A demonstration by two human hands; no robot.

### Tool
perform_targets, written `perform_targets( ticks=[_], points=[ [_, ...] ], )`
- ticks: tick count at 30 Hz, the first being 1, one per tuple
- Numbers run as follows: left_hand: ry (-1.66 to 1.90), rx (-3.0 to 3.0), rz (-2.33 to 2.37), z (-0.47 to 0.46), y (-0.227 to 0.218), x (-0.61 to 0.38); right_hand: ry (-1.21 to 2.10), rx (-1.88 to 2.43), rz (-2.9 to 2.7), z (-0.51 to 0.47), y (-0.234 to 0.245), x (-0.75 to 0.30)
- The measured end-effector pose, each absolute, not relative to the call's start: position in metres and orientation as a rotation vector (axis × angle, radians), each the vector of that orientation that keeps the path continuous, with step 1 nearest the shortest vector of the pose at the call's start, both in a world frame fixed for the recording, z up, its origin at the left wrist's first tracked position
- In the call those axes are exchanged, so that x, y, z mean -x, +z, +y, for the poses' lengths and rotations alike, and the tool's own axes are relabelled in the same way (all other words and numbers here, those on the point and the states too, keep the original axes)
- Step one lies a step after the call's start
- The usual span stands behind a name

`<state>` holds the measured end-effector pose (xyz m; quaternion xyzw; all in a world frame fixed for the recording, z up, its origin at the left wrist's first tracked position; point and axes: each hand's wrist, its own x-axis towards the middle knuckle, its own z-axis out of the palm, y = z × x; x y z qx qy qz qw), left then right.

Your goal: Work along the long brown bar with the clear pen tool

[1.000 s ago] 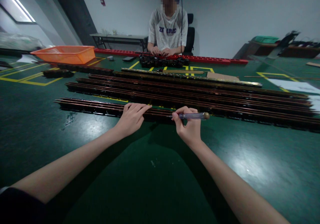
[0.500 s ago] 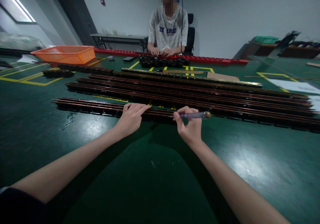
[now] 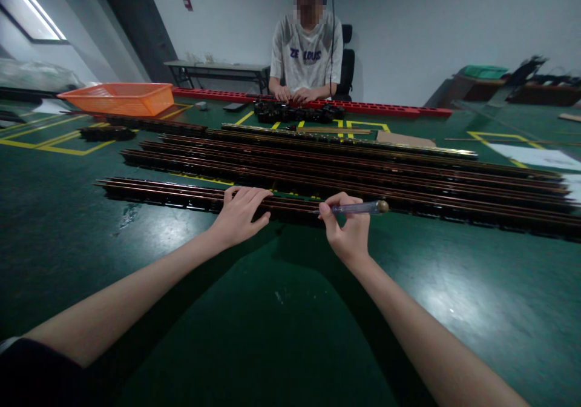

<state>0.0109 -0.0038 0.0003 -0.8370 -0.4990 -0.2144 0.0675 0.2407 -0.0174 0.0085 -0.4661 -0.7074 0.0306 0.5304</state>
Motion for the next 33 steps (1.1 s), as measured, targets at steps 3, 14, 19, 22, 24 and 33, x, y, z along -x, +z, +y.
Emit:
perform_targets(
  ticks=[3,14,19,22,24,33],
  points=[
    [-0.620,2.481,-1.509,-0.0035,-0.0001,-0.0115,0.070,1.105,-1.690,-0.0175,0.0080,-0.2411],
    [-0.604,2.400,-1.552,-0.0037,-0.0003,-0.0115,0.044,1.080,-1.706,-0.0184,0.0091,-0.2386],
    [-0.631,2.391,-1.542,-0.0051,-0.0014,-0.0120,0.046,1.088,-1.704,-0.0192,0.0100,-0.2385],
    [-0.650,2.400,-1.545,-0.0044,-0.0020,-0.0111,0.045,1.098,-1.690,-0.0190,0.0101,-0.2390],
    [-0.657,2.408,-1.545,-0.0039,-0.0024,-0.0105,0.044,1.101,-1.680,-0.0186,0.0098,-0.2393],
    [-0.661,2.427,-1.541,-0.0045,-0.0014,-0.0124,-0.003,1.111,-1.681,-0.0189,0.0094,-0.2385]
  ],
)
